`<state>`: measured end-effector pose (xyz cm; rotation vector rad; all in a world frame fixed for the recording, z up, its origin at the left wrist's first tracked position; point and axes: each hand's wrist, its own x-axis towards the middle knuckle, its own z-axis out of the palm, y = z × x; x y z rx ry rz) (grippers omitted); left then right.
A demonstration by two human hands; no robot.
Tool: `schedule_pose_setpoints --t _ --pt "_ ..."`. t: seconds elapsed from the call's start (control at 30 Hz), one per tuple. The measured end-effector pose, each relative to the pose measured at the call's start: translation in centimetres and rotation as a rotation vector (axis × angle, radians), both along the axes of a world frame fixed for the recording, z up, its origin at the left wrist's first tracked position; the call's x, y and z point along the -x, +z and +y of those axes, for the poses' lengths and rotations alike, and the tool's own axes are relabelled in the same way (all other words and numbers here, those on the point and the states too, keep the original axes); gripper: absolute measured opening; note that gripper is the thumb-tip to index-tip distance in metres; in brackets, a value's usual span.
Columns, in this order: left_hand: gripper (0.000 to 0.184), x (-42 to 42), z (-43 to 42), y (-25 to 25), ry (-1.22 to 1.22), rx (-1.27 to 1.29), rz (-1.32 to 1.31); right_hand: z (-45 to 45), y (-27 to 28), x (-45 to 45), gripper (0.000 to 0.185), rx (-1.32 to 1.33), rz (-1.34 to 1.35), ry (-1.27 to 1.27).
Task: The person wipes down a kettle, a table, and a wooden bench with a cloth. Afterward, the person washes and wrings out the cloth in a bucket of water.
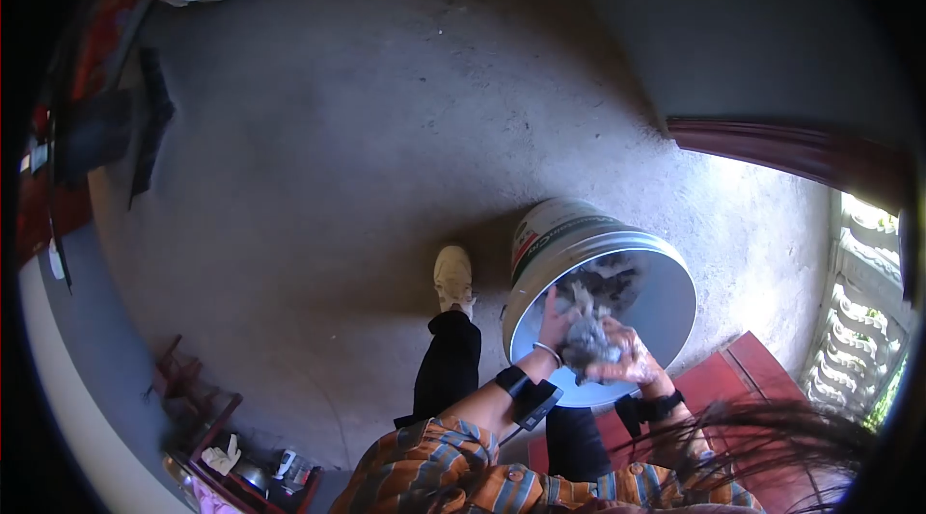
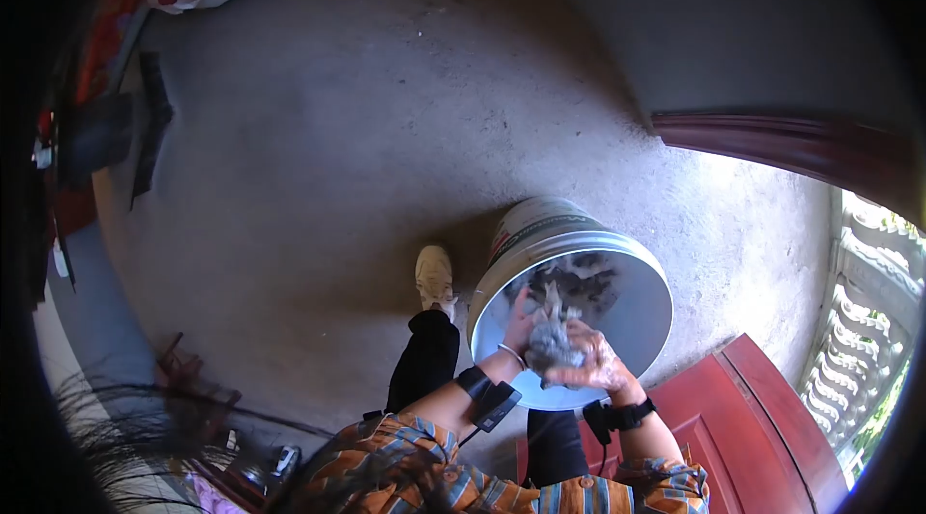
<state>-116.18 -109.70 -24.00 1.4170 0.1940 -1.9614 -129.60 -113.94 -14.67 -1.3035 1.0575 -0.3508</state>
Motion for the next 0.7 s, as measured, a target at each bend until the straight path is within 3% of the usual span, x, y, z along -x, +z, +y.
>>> schedule_pose_setpoints --t 0.03,0.07,0.13,0.17,0.2,0.27,0.33,0.4,0.43,0.47,0.53,0.57,0.6,0.67,0.7 --pt "0.052 -0.2 0.5 -1.8 -0.071 0.108 0.091 0.8 -1.3 -0.4 0.049 0.017 0.066 -0.099" --pt "0.052 -0.3 0.9 -1.8 -0.073 0.103 0.090 1.0 -2.2 -1.0 0.049 0.012 0.064 -0.101" --pt "0.031 -0.4 1.5 -1.5 0.492 -0.322 0.686 0.8 -4.5 -2.2 0.040 -0.207 0.375 -0.406" --pt "0.025 -0.2 1.5 -1.0 -0.097 0.091 0.067 1.4 -7.0 -1.7 0.040 -0.211 0.379 -0.408" --pt "0.025 -0.1 1.3 -0.8 -0.099 0.088 0.071 2.0 -10.1 -0.5 0.037 -0.069 0.527 -0.277" --pt "0.023 0.0 0.4 0.1 -0.533 0.321 -0.461 1.3 -11.8 0.2 0.038 0.065 0.678 -0.143" --pt "0.019 -0.3 -0.9 1.9 -0.608 0.339 -0.546 -0.3 -11.9 0.8 0.036 0.237 0.908 -0.155" --pt "0.015 -0.8 -2.2 2.5 -0.375 0.612 -0.705 -1.7 -12.3 2.2 0.033 0.442 0.883 -0.153" --pt "0.016 -1.2 -2.1 2.2 -0.344 0.564 -0.661 -2.9 -11.1 2.1 0.033 0.183 0.914 -0.139" --pt "0.016 -1.3 -1.6 1.8 -0.344 0.558 -0.662 -2.8 -11.5 1.9 0.033 0.179 0.913 -0.135" --pt "0.022 -1.6 -0.8 1.4 -0.621 0.642 -0.894 -1.8 -13.5 1.6 0.042 0.465 1.110 -0.257" --pt "0.037 -1.5 -0.4 1.2 -0.642 0.575 -0.854 -0.7 -14.9 1.2 0.058 0.449 1.185 -0.228" --pt "0.037 -1.5 -0.4 1.0 -0.645 0.570 -0.851 0.3 -16.6 0.9 0.058 0.444 1.186 -0.225" --pt "0.056 -1.4 -0.8 0.9 -0.549 0.508 -0.854 2.0 -19.1 0.7 0.061 -0.499 0.623 -0.521" --pt "0.066 -1.6 -1.0 0.9 -0.560 0.428 -0.784 1.5 -17.8 -0.2 0.061 -0.500 0.625 -0.524"
